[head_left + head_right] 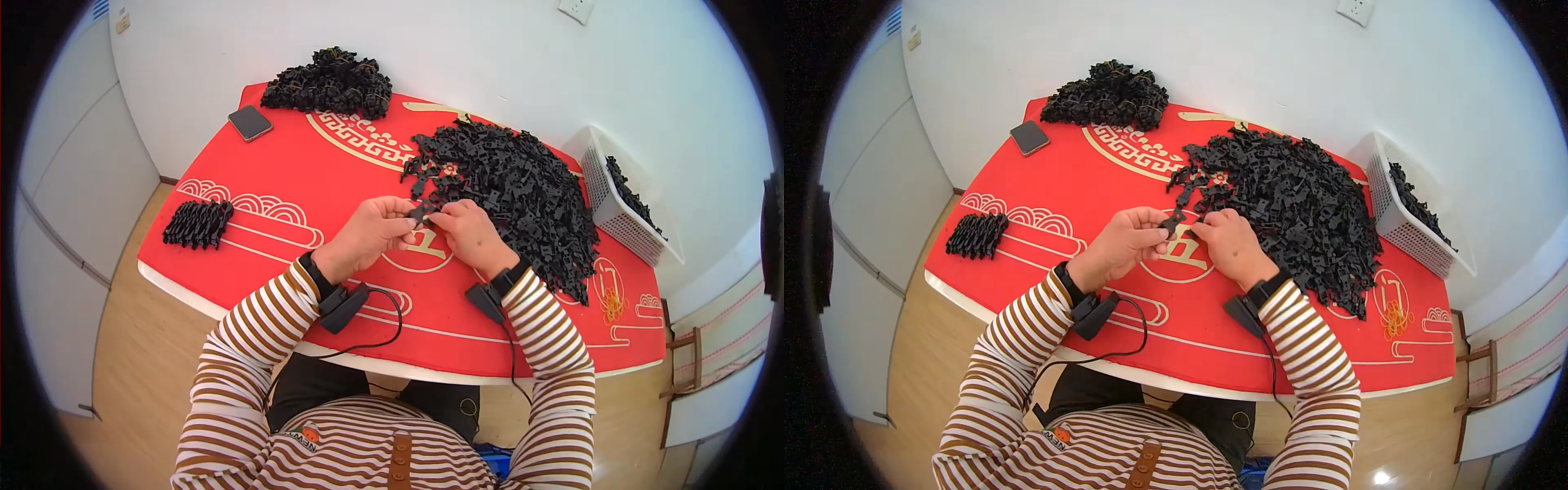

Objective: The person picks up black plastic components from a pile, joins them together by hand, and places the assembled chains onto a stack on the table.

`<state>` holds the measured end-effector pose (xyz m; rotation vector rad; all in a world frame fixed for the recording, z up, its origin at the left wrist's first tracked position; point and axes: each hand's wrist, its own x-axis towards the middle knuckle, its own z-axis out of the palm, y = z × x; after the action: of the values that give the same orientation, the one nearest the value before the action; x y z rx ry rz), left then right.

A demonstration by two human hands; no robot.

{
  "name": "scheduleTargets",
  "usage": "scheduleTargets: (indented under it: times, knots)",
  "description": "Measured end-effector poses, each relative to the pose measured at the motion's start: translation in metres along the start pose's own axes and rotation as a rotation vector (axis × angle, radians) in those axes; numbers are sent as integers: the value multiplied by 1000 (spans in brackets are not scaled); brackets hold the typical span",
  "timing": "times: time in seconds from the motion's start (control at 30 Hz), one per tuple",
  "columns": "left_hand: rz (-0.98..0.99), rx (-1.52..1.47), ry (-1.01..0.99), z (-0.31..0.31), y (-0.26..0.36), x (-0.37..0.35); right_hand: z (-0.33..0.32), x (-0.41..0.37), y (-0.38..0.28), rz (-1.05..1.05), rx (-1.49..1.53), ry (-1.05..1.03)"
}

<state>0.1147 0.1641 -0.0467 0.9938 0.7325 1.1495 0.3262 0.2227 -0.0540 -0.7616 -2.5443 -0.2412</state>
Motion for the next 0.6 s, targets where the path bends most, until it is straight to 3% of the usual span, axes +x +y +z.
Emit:
scheduleTargets:
  times: [0.33,0.43,0.6]
  knots:
    - [-93,-76,-62,1,-6,-4,9,16,9,17,-72,-141]
    - [-103,-29,-43,3,-5,-4,9,13,1,-24,87,-50]
    - [-64,-13,-78,-2,-5,-4,-5,29,-5,20,-148,-361]
